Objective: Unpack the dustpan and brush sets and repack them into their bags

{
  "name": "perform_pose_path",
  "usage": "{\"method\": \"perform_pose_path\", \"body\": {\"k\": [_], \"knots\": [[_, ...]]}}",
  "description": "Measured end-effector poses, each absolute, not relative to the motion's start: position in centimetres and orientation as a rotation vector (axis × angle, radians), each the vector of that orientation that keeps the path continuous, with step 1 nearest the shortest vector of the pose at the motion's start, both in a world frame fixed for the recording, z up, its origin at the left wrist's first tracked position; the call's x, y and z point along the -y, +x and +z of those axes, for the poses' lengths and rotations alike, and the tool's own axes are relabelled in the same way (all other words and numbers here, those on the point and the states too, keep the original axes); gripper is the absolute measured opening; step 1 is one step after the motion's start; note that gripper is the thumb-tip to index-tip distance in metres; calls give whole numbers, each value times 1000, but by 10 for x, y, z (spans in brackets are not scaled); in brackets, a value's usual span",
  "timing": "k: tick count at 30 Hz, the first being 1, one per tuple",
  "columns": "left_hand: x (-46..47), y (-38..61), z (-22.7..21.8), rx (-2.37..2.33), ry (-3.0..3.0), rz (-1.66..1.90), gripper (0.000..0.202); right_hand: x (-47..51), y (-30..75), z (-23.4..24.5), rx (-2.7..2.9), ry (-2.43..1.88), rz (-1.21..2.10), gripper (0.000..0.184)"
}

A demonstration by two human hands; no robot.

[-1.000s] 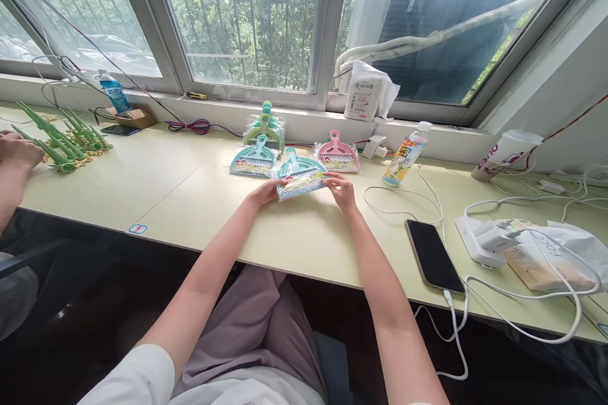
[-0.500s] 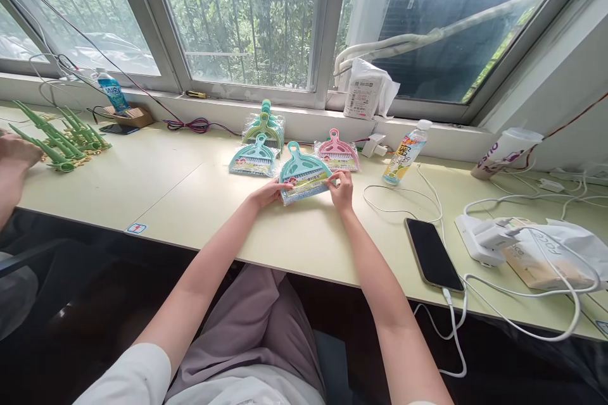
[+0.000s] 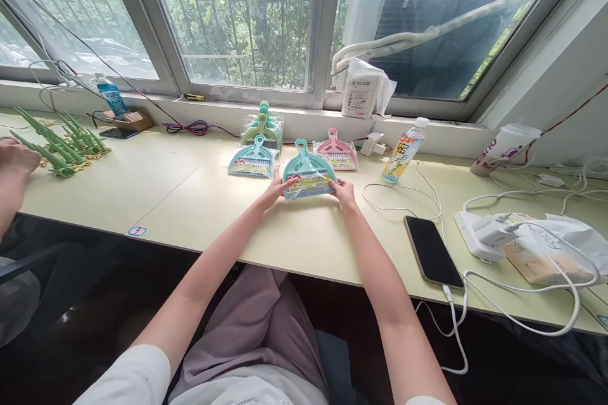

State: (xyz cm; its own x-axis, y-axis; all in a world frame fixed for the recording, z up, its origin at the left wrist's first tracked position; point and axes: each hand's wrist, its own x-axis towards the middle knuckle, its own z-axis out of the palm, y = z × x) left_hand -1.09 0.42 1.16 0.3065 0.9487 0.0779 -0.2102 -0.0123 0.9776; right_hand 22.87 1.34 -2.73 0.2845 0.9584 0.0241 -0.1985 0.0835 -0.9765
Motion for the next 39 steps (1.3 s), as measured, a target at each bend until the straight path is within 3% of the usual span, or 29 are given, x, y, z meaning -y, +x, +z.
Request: {"method": "perform_pose_path", "body": {"k": [6,11,13,22,26,28,33,39], "knots": [[5,-1,13,-773,1612,1205,65,-16,233,-30,752,-1100,937,23],[-2,3,2,-928,1819,1293,23,-16,235,-30,751,-1102,896,27],[-6,3,-1,-970,1752,1354,16,-16,232,-30,764,-1099,910,28],[0,5,2,-1000,1528,1493,11,-13,222,-25,833,-1044,972,34],[-2,3,1,-1036,1377,1539,61,-10,219,-23,912,-994,986,36],[-9,0,-1,-1075,1353,1508,68,-10,218,-23,941,-981,996,36],[-23,-6,-6,-1135,1453,1316,42,-6,216,-21,957,-1032,1050,31],[-25,-8,-9,-1220,1429,1374,44,-2,214,-17,1027,-1103,1152,29]]}}
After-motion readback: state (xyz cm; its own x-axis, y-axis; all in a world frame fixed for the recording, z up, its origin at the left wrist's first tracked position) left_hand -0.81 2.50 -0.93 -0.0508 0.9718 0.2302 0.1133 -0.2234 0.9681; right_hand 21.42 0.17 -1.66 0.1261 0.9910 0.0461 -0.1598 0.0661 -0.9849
